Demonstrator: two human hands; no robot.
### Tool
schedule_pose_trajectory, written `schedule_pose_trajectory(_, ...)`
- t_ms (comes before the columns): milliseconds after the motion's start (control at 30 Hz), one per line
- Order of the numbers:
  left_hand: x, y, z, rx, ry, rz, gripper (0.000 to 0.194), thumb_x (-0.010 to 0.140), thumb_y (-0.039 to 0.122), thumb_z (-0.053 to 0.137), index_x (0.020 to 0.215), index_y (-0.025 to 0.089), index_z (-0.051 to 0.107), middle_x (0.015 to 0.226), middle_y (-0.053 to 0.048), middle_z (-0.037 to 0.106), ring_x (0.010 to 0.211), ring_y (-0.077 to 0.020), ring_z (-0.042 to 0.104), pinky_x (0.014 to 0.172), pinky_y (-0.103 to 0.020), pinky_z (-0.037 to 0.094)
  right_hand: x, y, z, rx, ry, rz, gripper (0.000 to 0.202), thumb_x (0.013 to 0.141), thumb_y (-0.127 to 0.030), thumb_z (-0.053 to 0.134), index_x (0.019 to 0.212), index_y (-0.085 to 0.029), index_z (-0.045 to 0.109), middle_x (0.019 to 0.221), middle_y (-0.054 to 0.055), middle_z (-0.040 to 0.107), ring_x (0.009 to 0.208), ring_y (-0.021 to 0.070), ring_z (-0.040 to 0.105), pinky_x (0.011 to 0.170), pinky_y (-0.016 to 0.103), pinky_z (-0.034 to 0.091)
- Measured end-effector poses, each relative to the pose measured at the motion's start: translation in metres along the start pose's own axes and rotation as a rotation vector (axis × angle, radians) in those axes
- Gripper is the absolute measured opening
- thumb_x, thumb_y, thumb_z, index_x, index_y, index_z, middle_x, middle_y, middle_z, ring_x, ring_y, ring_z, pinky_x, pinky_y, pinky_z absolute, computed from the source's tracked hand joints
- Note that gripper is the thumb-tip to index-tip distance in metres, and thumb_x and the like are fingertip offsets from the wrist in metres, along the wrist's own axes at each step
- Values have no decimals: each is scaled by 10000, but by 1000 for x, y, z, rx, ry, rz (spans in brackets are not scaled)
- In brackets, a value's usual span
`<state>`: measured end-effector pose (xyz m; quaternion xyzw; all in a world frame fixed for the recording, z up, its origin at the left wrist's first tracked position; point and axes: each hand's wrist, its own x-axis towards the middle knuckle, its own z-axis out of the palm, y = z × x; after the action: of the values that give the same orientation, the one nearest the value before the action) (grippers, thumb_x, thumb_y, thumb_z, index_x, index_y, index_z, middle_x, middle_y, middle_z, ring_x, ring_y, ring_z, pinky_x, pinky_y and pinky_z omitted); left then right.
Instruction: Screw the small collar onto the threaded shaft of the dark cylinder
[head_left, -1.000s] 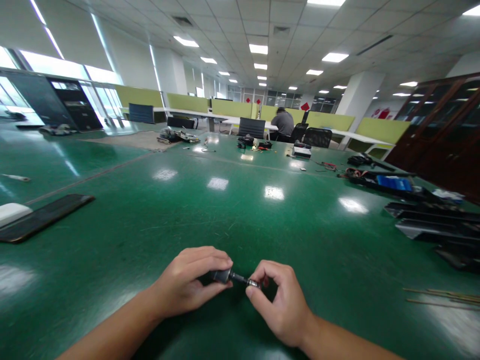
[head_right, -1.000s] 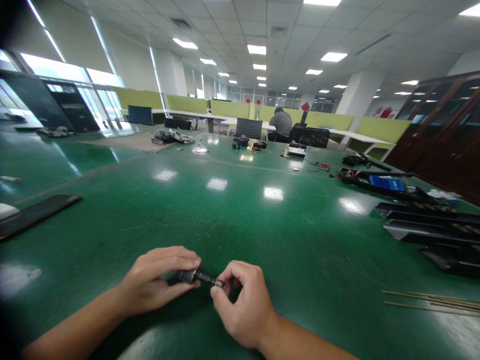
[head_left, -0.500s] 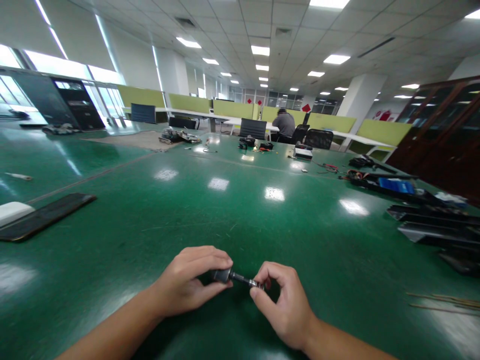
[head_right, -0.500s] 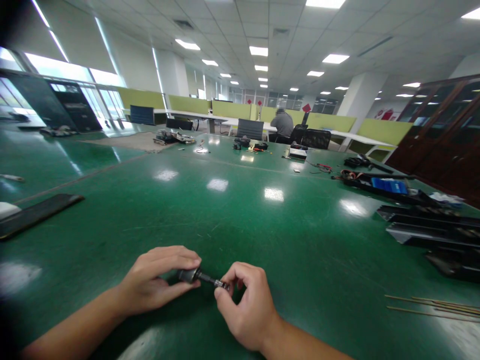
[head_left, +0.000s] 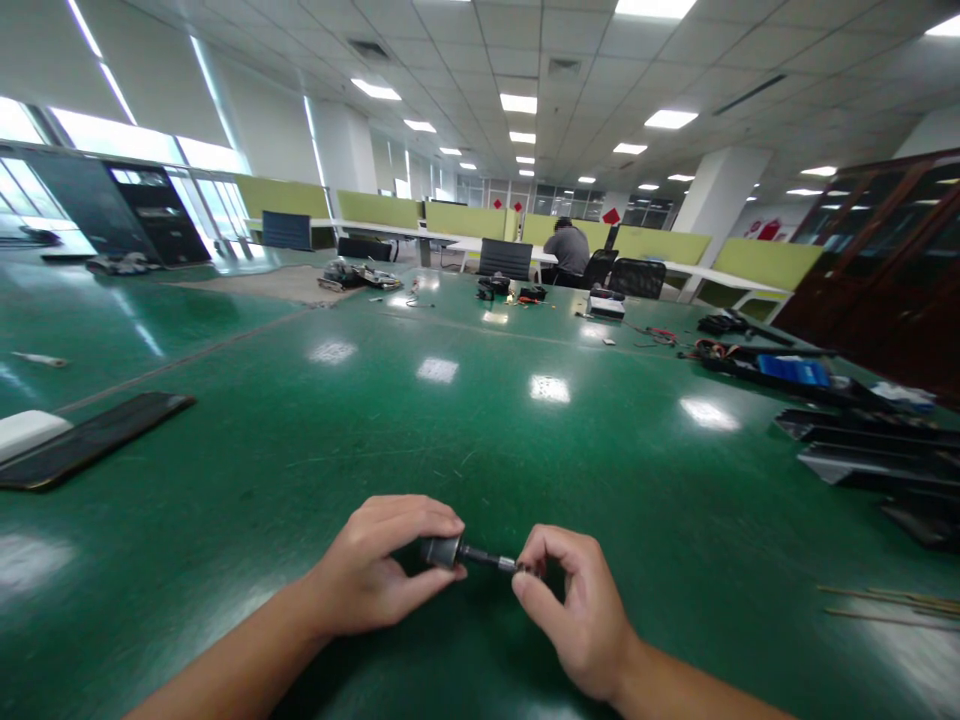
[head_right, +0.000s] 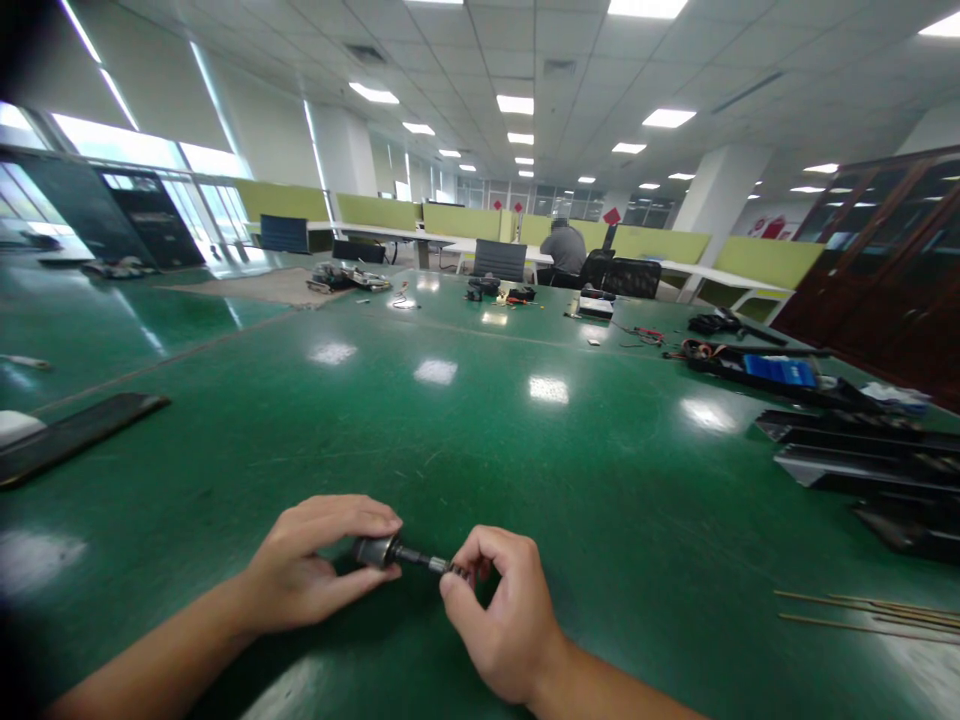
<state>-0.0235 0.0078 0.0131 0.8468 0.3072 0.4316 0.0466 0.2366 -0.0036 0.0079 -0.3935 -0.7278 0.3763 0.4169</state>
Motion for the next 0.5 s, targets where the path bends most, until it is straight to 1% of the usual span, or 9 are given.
schedule_pose_trajectory(67,0,0,-2,3,-14,-46,416,753,233,858,1125,226,670,984,-30,752,907,-167,719,841,-285,574,-1,6,0,106,33,17,273,902,-296,558,655,-193,503,606,-20,459,600,148,450,590,282,343)
schedule_pose_trajectory(133,0,1,-4,1,-29,-107,383,764,259,850,1101,224,672,935,-33,732,832,-165,698,747,-286,566,-2,12,2,222,35,40,349,959,-345,479,640,-205,463,561,-27,423,547,142,409,546,285,308)
schedule_pose_trajectory(200,2,2,-6,22,-22,-185,374,785,288,836,1116,227,671,916,-35,720,799,-166,684,700,-284,556,-2,15,3,309,32,49,417,999,-379,433,616,-214,429,539,-31,397,519,137,380,521,288,286)
schedule_pose_trajectory(233,3,2,-6,39,-10,-236,390,797,309,827,1146,236,670,940,-38,727,817,-171,691,713,-289,564,-1,16,4,344,29,59,444,1016,-392,411,609,-217,416,533,-33,385,511,134,369,513,288,281)
schedule_pose_trajectory(300,5,0,-6,37,13,-369,425,829,360,798,1221,263,666,1051,-44,748,916,-190,718,805,-311,593,-1,15,6,401,21,91,474,1041,-413,375,609,-221,401,530,-39,362,500,130,352,498,285,273)
schedule_pose_trajectory(367,4,-7,-9,-55,49,-543,437,861,413,756,1263,271,663,1169,-51,743,1027,-209,726,926,-346,603,-1,13,7,445,18,129,482,1059,-432,349,628,-222,400,541,-44,352,498,127,343,486,279,271)
schedule_pose_trajectory(433,-3,-19,-21,-199,114,-713,457,863,454,740,1260,242,661,1208,-63,738,1081,-224,725,990,-362,601,0,11,7,463,22,150,483,1068,-454,347,650,-220,406,557,-47,355,505,124,342,486,271,277)
schedule_pose_trajectory(500,-17,-33,-45,-289,203,-836,500,823,480,771,1227,211,652,1194,-68,747,1093,-233,728,982,-348,612,1,9,7,443,19,148,488,1073,-477,348,666,-217,415,567,-48,366,516,122,351,500,268,292)
